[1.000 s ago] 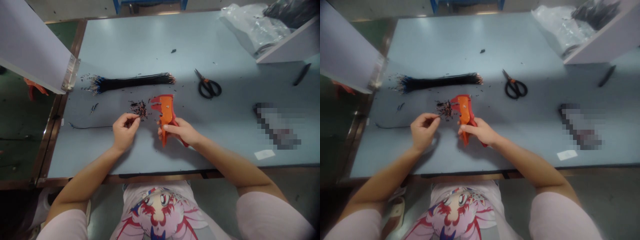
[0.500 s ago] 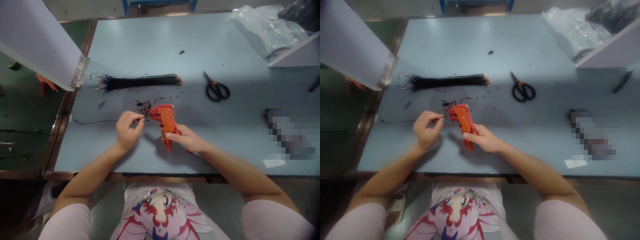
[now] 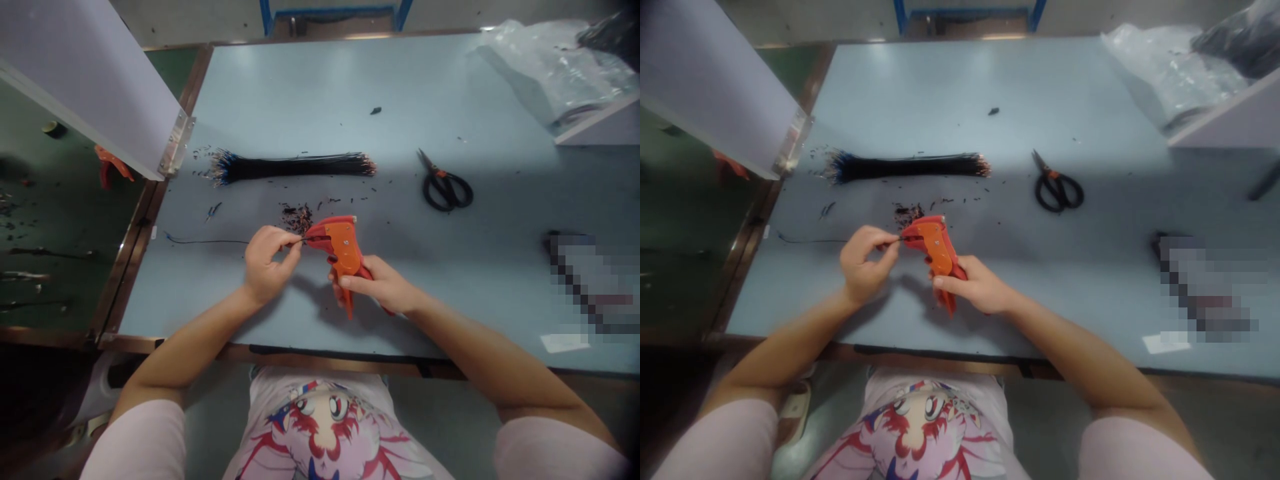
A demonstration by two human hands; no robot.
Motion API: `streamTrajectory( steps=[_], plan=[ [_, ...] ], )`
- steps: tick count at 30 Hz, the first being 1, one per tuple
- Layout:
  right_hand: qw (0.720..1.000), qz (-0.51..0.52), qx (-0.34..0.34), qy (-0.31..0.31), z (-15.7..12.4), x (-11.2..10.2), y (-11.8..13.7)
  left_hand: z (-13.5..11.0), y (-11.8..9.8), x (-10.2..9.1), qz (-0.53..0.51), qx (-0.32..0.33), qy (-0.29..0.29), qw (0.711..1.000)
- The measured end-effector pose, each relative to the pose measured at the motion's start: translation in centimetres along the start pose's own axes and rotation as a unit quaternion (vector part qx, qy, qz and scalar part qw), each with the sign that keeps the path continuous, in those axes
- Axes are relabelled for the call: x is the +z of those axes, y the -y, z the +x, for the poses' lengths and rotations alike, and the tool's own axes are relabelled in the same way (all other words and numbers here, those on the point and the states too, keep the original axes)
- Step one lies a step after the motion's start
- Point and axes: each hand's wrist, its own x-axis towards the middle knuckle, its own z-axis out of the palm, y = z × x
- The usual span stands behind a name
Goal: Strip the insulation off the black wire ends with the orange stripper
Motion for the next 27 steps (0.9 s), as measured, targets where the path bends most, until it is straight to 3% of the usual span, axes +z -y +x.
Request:
streamTrajectory(
  steps=[27],
  plan=[
    [1.0, 0.001, -0.002, 0.012, -0.21, -0.03, 0.17, -0.04, -0.01, -0.02, 0.009, 0.037, -0.005, 0.999]
  ],
)
